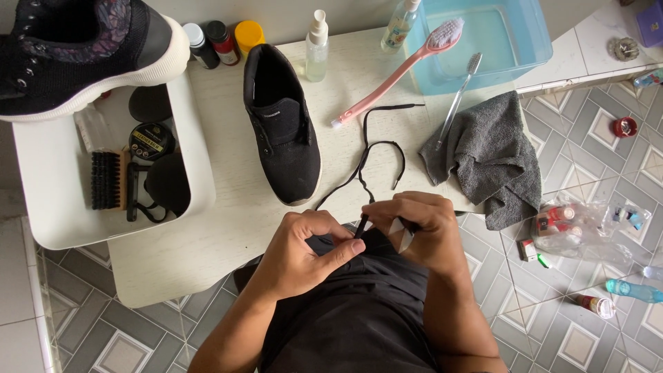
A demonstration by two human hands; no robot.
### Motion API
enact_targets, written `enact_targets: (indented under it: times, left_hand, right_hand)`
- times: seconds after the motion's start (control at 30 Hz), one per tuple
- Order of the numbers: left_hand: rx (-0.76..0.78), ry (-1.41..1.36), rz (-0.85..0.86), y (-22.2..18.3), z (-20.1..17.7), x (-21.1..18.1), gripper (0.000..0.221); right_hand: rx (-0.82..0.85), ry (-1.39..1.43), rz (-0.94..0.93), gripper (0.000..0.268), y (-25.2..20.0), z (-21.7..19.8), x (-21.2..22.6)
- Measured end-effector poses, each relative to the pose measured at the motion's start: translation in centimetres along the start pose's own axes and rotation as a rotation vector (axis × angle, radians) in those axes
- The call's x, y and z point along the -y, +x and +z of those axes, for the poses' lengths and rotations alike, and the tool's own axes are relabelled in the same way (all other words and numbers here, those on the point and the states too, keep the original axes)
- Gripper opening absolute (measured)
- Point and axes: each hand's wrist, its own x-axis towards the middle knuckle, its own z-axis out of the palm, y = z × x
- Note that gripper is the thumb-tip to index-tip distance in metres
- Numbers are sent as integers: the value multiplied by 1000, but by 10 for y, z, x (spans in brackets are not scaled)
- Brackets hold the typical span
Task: The person uses snips to cut a loose thread on a black shoe, pulls the laces, and handles the shoe to reach different areas.
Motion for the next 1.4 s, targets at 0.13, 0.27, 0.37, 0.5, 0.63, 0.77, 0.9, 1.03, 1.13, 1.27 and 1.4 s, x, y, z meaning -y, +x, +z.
enact_targets:
  times: [0.13, 0.27, 0.37, 0.5, 0.63, 0.77, 0.9, 1.03, 1.13, 1.27, 1.4]
  left_hand:
    - [9, 7, 8, -2, 0, 0, 15]
    - [-9, -1, 19, -4, -1, -3, 13]
    - [-38, -14, 45, -5, 0, -12, 11]
    - [-48, 8, 84, -10, 1, -25, 12]
    - [-59, 5, 105, -17, 2, -45, 12]
    - [-74, 19, 154, -28, 7, -64, 11]
    - [-111, 43, 181, -43, 13, -87, 11]
    - [-176, 188, 188, -63, 13, -116, 18]
    - [-237, 210, 229, -79, 14, -137, 20]
    - [-271, 256, 248, -98, 13, -169, 21]
    - [-251, 299, 262, -101, 6, -187, 17]
  right_hand:
    - [-161, -123, 47, 14, 1, -9, -5]
    - [-288, -161, 45, 16, 6, -15, -1]
    - [-311, -150, 0, 16, 10, -18, 8]
    - [-352, -137, -59, 17, 12, -27, 18]
    - [-407, -114, -113, 15, 20, -47, 32]
    - [-430, -152, -153, 10, 31, -65, 52]
    - [-420, -146, -204, 6, 50, -83, 68]
    - [-349, -85, -207, 8, 73, -96, 83]
    - [-299, -72, -237, 8, 82, -102, 95]
    - [-276, -115, -254, 8, 85, -105, 106]
    - [-322, -82, -296, 9, 93, -110, 93]
